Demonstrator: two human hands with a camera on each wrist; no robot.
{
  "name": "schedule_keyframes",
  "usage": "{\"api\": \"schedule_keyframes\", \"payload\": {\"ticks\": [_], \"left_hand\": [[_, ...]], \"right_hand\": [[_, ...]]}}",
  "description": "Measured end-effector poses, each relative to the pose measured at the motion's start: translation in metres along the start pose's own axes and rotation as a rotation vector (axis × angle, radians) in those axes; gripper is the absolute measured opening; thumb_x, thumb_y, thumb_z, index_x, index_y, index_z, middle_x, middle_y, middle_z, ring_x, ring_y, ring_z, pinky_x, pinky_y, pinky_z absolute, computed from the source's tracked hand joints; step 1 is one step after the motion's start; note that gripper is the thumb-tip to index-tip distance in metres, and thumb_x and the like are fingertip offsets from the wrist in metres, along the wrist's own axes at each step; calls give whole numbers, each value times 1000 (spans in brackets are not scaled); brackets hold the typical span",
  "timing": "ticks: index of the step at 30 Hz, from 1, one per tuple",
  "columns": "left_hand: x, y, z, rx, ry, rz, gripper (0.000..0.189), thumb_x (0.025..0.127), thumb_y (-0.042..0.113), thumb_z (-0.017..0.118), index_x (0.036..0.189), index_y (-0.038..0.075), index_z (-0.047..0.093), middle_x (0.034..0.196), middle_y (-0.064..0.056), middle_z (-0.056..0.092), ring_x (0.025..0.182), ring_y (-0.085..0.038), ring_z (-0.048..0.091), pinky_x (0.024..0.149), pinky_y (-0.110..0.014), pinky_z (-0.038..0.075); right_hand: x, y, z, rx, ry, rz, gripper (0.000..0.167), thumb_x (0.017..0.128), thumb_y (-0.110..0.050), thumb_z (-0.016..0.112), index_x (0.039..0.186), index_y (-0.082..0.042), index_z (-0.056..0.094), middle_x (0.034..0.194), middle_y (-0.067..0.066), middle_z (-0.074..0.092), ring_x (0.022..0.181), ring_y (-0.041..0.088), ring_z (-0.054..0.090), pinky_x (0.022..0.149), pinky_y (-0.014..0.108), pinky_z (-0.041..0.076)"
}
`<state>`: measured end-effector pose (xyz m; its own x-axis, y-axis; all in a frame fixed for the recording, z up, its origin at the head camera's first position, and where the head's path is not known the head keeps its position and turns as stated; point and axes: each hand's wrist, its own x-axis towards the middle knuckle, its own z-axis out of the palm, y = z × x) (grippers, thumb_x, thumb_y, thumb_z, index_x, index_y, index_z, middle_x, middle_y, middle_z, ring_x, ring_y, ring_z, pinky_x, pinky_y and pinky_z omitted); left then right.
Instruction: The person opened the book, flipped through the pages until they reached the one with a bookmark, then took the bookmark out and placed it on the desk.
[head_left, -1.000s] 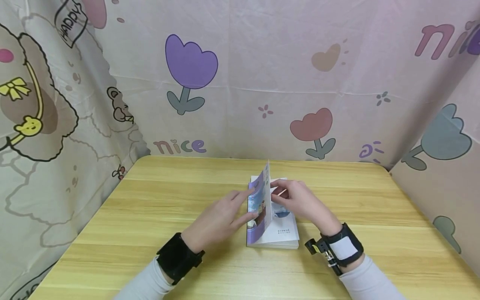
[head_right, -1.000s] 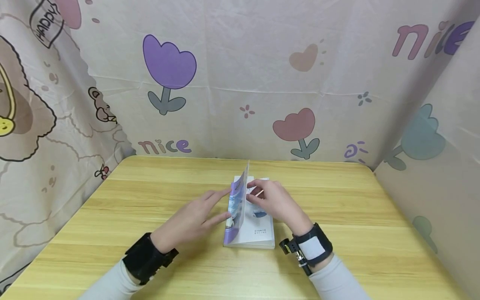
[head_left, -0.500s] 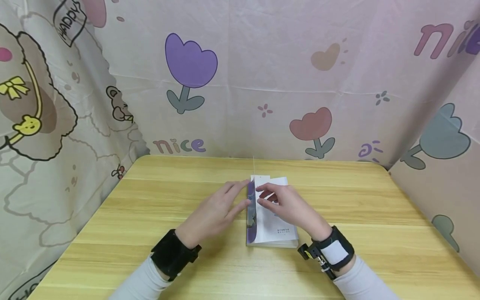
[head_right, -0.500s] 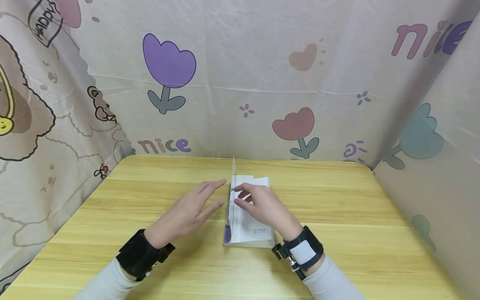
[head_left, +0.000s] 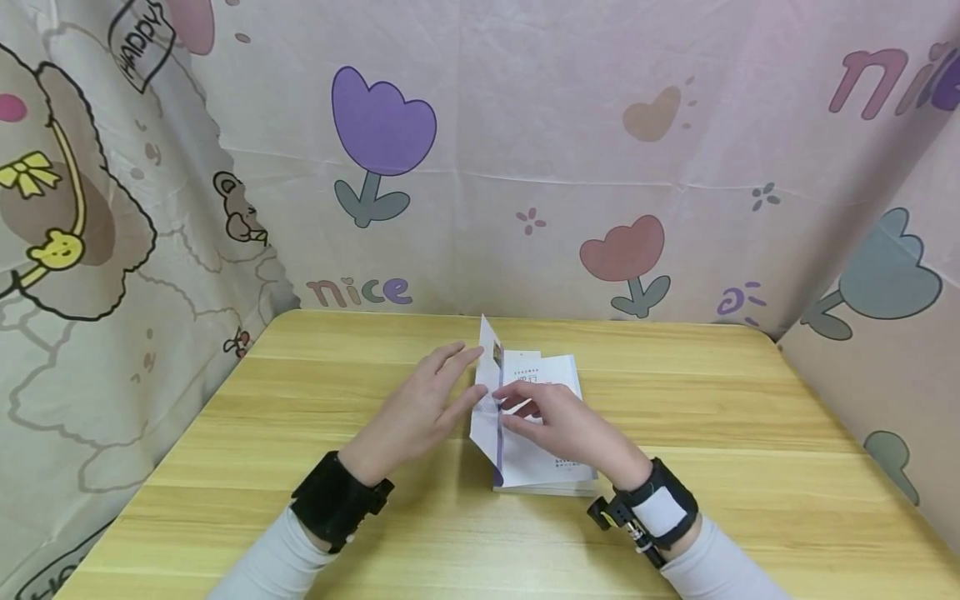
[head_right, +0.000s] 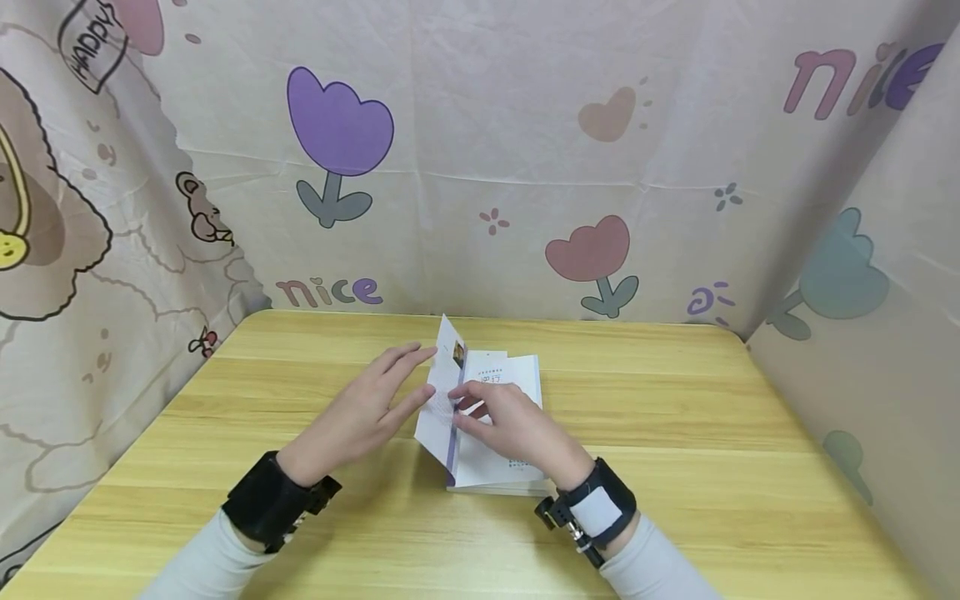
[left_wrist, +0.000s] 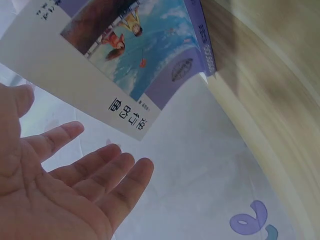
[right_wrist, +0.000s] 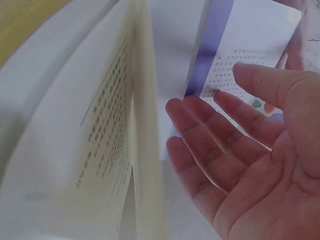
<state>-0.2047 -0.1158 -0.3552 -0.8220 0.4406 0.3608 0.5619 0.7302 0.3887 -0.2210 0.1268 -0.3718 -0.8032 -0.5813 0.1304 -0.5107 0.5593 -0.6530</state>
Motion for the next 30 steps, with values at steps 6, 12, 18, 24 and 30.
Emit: {"api": "schedule_keyframes", "payload": {"ticks": [6,12,18,24,30], "left_hand": [[1,-8,-1,9,-3,1,56,112,38,57,161,11,49,166,-24,46,151,-43,49,121,-60,46],[1,-15,0,20,-6,43,47,110,22,58,154,6,56,165,-24,47,152,-41,49,122,-57,45],[-1,-23,-1,26,-70,39,51,100,10,66,150,5,59,169,-22,44,157,-41,43,122,-57,45],[-5,-30,1,90,-177,37,50,100,9,68,149,4,61,167,-24,45,156,-42,45,121,-58,46],[-10,-35,8,127,-268,0,52,102,15,71,153,8,60,168,-21,46,157,-39,45,125,-57,42]], "right_hand": [[0,2,5,10,-30,-16,32,107,-19,69,136,-8,70,134,9,75,112,20,77,102,41,63],[-1,1,9,-29,-52,-31,32,107,-24,69,135,-10,72,134,7,75,117,25,76,104,47,62],[-2,0,13,-50,-85,-50,33,107,-26,68,136,-9,71,137,7,74,124,28,73,107,49,60],[-2,-2,18,-81,-129,-39,34,107,-28,68,137,-12,72,146,7,70,139,27,64,117,50,53],[-3,-3,20,-98,-170,-27,33,107,-26,68,138,-16,72,155,8,63,147,28,57,122,51,48]]}}
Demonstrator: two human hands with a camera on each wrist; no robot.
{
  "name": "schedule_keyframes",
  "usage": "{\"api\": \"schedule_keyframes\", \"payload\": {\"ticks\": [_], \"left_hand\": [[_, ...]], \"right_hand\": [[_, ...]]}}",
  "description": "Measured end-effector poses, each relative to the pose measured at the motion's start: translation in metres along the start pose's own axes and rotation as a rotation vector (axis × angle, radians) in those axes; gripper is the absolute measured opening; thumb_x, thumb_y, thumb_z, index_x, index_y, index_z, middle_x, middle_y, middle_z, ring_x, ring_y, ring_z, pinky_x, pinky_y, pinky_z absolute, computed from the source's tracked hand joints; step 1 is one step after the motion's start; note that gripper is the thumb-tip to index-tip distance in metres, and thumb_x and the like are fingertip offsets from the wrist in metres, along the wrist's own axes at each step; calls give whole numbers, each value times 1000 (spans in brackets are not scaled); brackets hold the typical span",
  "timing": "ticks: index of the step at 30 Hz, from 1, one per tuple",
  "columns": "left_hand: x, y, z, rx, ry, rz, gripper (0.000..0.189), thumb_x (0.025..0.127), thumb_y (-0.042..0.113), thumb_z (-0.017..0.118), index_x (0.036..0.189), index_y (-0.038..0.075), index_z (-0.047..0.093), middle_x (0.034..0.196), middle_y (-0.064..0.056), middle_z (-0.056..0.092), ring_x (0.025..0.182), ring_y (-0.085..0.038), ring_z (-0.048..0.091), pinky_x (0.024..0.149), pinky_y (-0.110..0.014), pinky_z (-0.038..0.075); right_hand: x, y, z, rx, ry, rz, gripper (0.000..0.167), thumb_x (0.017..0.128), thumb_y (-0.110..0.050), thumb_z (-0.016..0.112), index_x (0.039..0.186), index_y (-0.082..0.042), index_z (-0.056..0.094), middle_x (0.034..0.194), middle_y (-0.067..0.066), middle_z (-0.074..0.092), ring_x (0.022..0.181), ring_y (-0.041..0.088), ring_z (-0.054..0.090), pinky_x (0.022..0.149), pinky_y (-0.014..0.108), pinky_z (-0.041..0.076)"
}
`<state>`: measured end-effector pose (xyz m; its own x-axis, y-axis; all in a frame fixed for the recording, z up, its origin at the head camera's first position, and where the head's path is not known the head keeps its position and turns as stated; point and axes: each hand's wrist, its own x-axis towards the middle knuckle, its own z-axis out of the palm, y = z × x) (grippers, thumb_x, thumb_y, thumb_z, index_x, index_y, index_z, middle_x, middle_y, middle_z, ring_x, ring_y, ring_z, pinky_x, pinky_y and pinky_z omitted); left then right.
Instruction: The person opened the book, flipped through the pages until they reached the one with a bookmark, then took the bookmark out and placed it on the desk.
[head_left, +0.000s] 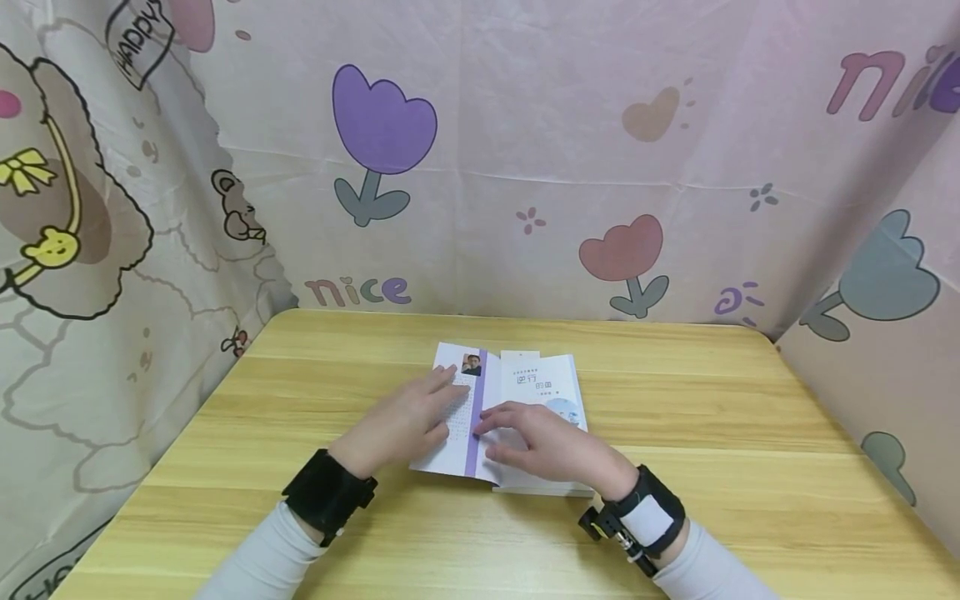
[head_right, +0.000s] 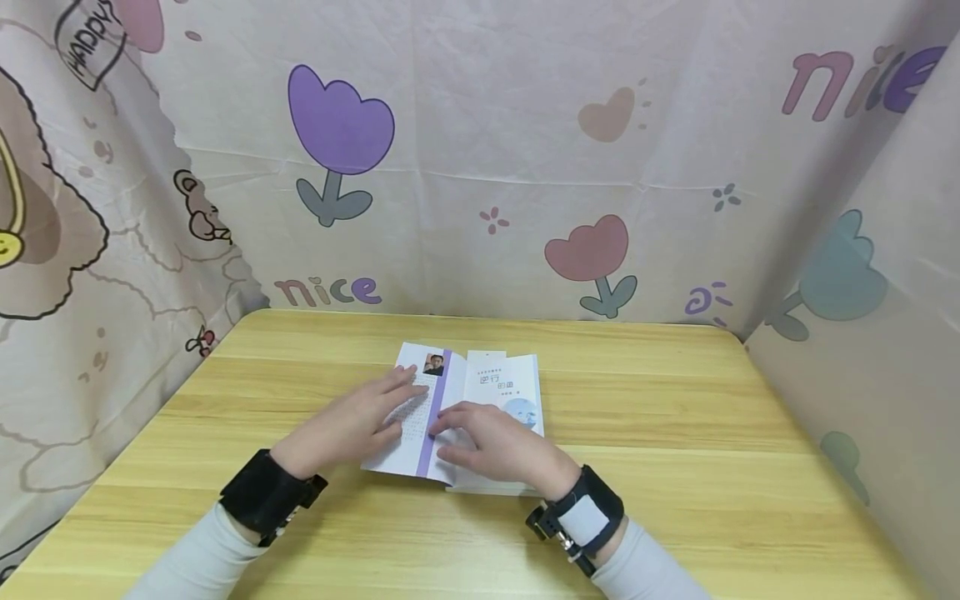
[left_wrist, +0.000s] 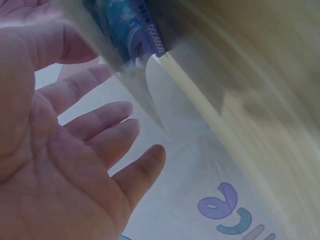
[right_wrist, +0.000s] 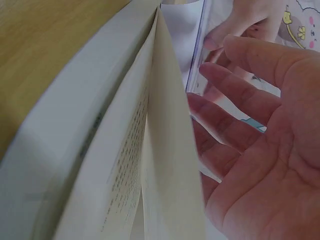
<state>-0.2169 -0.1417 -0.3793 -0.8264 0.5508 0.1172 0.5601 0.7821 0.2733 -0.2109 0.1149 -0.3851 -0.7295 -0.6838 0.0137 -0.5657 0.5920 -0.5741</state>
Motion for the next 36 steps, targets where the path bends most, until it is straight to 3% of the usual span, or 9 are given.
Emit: {"api": "schedule_keyframes", "payload": {"ticks": [8,18,30,36], "left_hand": [[-2,0,6,-104,-96,-85,54,106,17,64,159,12,53,171,-19,41,158,-38,42,125,-59,41],[-1,-6,10,-128,-158,-54,54,108,17,61,160,7,51,169,-23,42,157,-42,42,126,-62,40],[-2,-13,16,-148,-207,-80,58,109,28,62,163,11,48,171,-22,41,158,-41,41,127,-61,39],[-2,-13,16,-154,-215,-100,59,109,31,63,163,13,47,172,-20,40,159,-40,40,128,-61,38]], "right_hand": [[-1,0,1,-6,-35,-1,32,107,-27,68,136,-15,73,158,9,60,148,29,56,123,51,48],[-3,2,-2,-23,-54,-15,34,107,-27,69,138,-14,72,156,9,62,146,28,59,122,50,49],[-7,13,-19,-86,-5,23,34,105,-25,70,135,-7,74,136,10,74,126,25,70,107,45,58],[-9,21,-28,-119,21,31,33,104,-22,72,130,-3,76,125,11,77,109,21,71,94,36,60]]}}
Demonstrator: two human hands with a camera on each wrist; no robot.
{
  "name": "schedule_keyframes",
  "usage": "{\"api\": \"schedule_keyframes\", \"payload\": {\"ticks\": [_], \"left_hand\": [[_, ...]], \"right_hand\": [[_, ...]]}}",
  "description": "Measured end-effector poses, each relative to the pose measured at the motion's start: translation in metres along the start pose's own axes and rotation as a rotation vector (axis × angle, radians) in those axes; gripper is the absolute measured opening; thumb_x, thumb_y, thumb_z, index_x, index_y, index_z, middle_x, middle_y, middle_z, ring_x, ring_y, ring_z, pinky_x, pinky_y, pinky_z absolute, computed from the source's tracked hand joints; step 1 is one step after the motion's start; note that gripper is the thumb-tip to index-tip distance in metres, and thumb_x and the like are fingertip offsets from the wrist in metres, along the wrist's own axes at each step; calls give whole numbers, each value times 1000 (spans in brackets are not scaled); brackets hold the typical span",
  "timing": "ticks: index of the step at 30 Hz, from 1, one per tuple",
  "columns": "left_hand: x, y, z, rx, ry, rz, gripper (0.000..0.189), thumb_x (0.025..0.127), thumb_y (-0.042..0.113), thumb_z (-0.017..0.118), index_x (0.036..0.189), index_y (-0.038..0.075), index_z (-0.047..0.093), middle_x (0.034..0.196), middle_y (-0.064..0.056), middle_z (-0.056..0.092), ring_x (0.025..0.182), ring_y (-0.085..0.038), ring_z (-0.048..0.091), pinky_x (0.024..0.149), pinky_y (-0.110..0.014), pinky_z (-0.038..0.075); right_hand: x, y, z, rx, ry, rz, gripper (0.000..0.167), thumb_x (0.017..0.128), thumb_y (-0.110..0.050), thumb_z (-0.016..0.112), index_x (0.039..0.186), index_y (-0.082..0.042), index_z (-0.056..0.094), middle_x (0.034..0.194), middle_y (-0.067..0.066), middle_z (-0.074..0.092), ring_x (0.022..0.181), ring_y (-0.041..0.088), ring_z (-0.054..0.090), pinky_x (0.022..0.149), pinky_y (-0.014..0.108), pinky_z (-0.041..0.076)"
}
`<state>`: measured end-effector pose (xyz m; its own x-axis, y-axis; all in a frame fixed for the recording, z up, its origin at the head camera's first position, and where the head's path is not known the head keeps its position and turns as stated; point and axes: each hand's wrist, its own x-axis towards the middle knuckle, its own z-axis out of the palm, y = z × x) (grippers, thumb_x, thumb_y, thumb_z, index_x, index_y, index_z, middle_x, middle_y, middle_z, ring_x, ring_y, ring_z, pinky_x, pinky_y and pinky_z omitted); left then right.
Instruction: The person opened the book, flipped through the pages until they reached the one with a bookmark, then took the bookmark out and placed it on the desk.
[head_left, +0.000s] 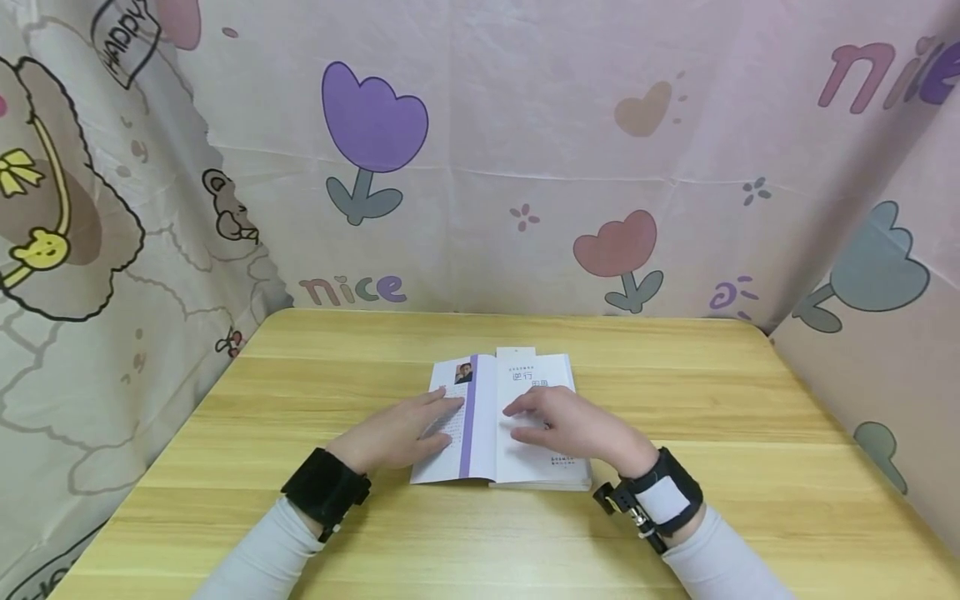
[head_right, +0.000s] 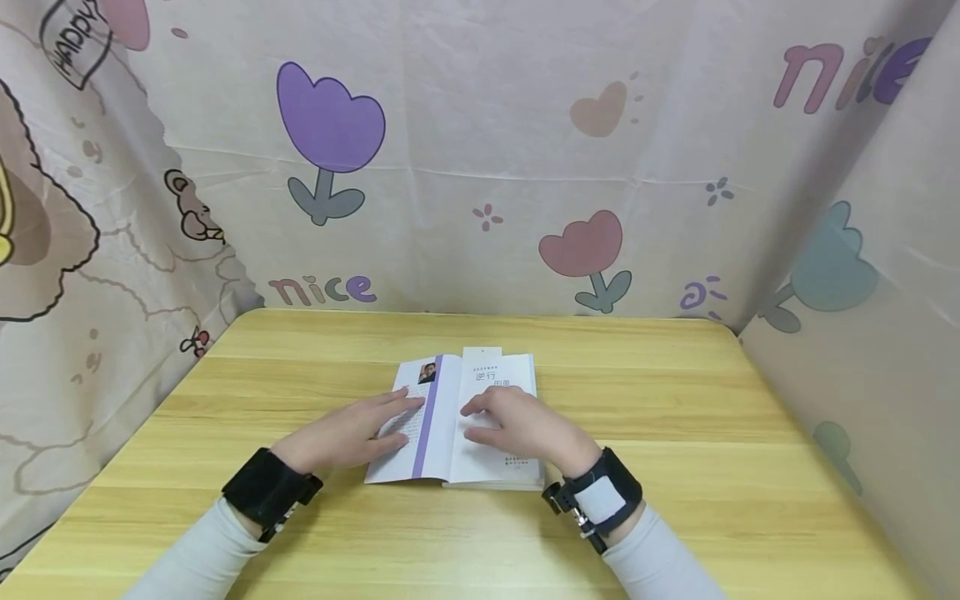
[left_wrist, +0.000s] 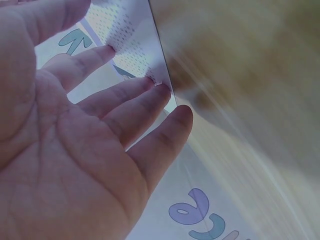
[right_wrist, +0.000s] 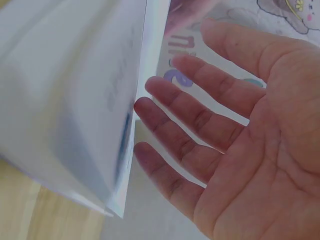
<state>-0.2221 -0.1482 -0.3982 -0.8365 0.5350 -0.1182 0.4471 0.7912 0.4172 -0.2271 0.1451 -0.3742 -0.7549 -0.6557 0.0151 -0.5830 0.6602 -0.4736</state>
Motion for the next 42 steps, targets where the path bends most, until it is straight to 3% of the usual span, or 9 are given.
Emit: {"api": "schedule_keyframes", "payload": {"ticks": [3,9,15,19,29,42], "left_hand": [[0,0,0,3,5,3,59,109,31,63,163,12,47,171,-20,40,159,-40,40,127,-60,38],[0,-1,2,18,16,16,59,109,30,63,162,10,48,170,-22,41,158,-41,42,127,-60,39],[0,0,2,22,18,13,59,108,29,64,162,9,48,171,-22,40,158,-42,42,127,-60,39],[0,-1,2,28,20,18,59,108,29,64,162,9,48,170,-23,40,157,-42,42,127,-60,39],[-1,0,2,22,23,26,59,109,28,64,162,7,48,170,-24,40,157,-43,42,127,-60,39],[-1,1,3,37,21,19,59,109,29,63,162,9,48,171,-22,40,158,-41,42,127,-59,39]], "right_hand": [[-1,4,-3,-29,6,31,32,102,-22,74,128,-3,76,122,10,78,103,18,70,93,36,61],[-2,14,-9,-16,16,154,30,101,-21,76,125,-3,77,118,9,79,106,20,72,99,42,62],[-5,29,-15,23,73,278,16,99,-16,77,111,-5,79,96,3,74,86,14,63,80,32,58],[-7,39,-17,8,130,332,10,98,-16,79,100,-7,77,87,2,70,80,15,59,74,29,52],[-10,59,-17,2,170,460,21,98,-27,80,88,-10,73,80,2,68,73,17,56,67,28,44],[-11,67,-15,27,160,512,24,99,-28,79,87,-8,73,76,3,62,73,18,55,65,29,41]]}}
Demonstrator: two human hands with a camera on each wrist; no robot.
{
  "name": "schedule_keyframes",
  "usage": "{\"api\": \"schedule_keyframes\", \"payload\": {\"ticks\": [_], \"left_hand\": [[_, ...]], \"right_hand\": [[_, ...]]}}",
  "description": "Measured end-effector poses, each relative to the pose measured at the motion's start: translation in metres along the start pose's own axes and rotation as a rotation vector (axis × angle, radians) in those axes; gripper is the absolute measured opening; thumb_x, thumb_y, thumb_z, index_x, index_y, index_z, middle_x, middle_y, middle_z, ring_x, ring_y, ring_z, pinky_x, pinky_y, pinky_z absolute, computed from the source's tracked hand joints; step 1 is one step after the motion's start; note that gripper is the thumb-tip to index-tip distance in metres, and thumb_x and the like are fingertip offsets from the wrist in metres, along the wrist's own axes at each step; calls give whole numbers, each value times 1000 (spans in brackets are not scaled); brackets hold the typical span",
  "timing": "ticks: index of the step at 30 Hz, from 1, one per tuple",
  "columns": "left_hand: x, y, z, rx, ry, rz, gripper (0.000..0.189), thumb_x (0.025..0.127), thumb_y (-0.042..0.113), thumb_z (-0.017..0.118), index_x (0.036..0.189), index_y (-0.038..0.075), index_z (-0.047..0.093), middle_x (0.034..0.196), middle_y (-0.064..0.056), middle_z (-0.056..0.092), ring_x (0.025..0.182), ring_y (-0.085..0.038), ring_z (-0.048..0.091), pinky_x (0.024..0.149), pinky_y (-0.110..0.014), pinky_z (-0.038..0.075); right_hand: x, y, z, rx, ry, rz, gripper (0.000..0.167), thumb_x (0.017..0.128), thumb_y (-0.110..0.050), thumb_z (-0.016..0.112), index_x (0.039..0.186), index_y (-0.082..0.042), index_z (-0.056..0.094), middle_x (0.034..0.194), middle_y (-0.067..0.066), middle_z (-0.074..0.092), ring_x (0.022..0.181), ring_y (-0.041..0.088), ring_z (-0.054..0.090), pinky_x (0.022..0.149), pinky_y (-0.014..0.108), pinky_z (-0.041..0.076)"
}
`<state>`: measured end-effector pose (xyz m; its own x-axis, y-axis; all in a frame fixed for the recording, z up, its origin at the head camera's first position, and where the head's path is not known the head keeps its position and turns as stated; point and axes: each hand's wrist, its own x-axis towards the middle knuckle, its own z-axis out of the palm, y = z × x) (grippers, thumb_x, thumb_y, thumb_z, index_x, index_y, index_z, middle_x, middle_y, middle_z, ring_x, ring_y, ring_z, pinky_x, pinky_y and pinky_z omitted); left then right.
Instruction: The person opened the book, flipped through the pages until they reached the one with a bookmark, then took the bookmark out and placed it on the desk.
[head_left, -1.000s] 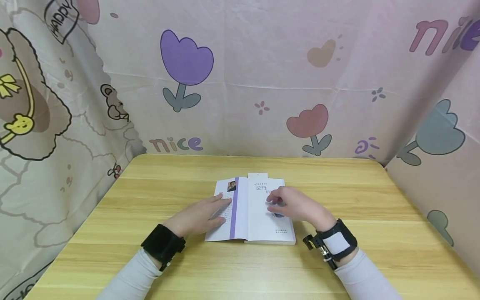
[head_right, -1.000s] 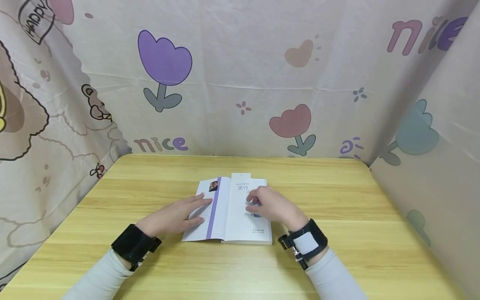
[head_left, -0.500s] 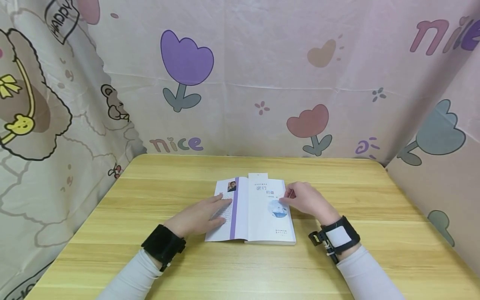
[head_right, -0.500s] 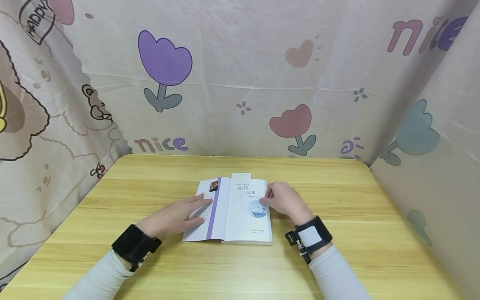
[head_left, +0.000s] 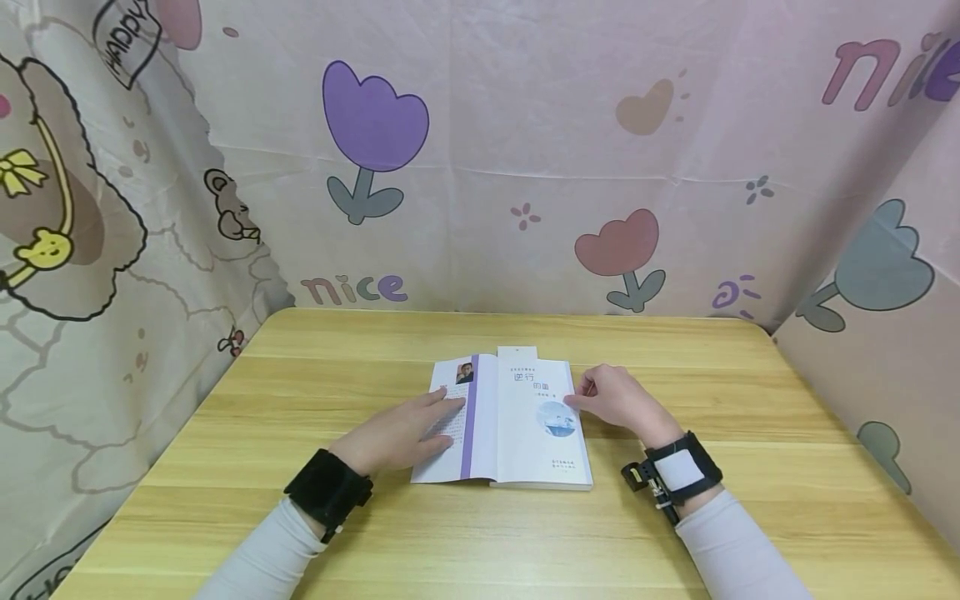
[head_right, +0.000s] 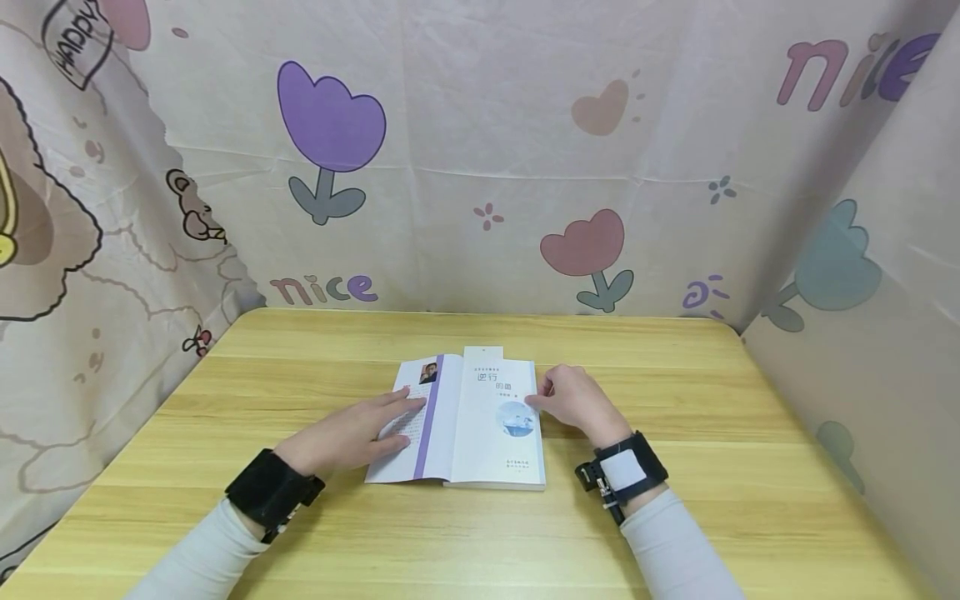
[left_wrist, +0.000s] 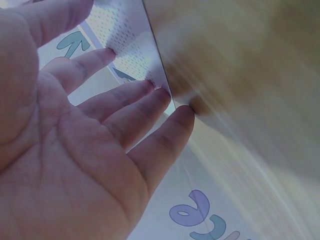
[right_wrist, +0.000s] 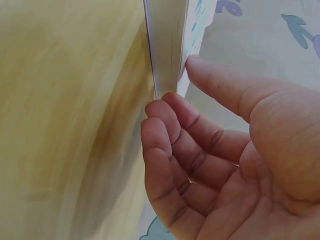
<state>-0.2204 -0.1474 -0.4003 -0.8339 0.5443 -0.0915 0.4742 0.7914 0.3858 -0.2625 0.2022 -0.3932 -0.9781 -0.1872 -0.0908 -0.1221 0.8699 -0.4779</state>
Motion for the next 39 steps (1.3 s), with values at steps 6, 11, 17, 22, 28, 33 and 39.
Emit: {"api": "schedule_keyframes", "payload": {"ticks": [6,11,17,22,28,33,39], "left_hand": [[0,-1,1,-1,-1,-11,60,109,30,64,162,10,48,171,-21,40,158,-41,41,127,-59,40],[0,-2,2,-1,0,-14,59,109,30,64,162,11,48,171,-21,40,158,-40,42,126,-59,40],[-1,0,1,-3,2,-3,59,109,30,64,162,9,48,171,-21,41,158,-41,41,127,-60,39],[-1,1,0,-1,0,0,58,109,29,63,162,9,48,170,-22,41,158,-41,41,127,-59,39],[-1,2,1,-5,-7,-15,58,109,30,63,162,10,49,170,-22,42,158,-40,42,127,-58,39],[-1,2,2,-6,-13,-29,59,109,32,63,162,11,48,171,-20,41,158,-39,42,127,-58,40],[-1,1,2,-15,-10,-29,59,109,32,64,162,11,48,171,-21,41,158,-39,42,127,-58,40]], "right_hand": [[1,1,1,8,0,-7,24,99,-28,79,85,-9,72,75,2,61,73,17,54,65,29,41],[3,3,2,7,4,-17,24,98,-28,80,85,-9,72,75,2,61,72,17,54,65,29,42],[3,2,2,10,2,-16,24,98,-27,79,86,-9,73,75,2,63,72,17,55,66,29,42],[2,2,1,5,-1,-7,24,99,-29,78,88,-9,73,75,2,63,73,18,55,66,29,42],[1,2,-1,0,-7,-11,27,101,-33,75,88,-10,72,72,1,57,71,18,54,65,29,41],[2,3,-3,11,13,-42,29,101,-33,75,85,-10,70,70,0,55,69,17,52,63,29,40],[3,4,-3,58,29,-52,30,101,-30,76,81,-10,67,68,-1,53,66,16,49,61,28,37]]}}
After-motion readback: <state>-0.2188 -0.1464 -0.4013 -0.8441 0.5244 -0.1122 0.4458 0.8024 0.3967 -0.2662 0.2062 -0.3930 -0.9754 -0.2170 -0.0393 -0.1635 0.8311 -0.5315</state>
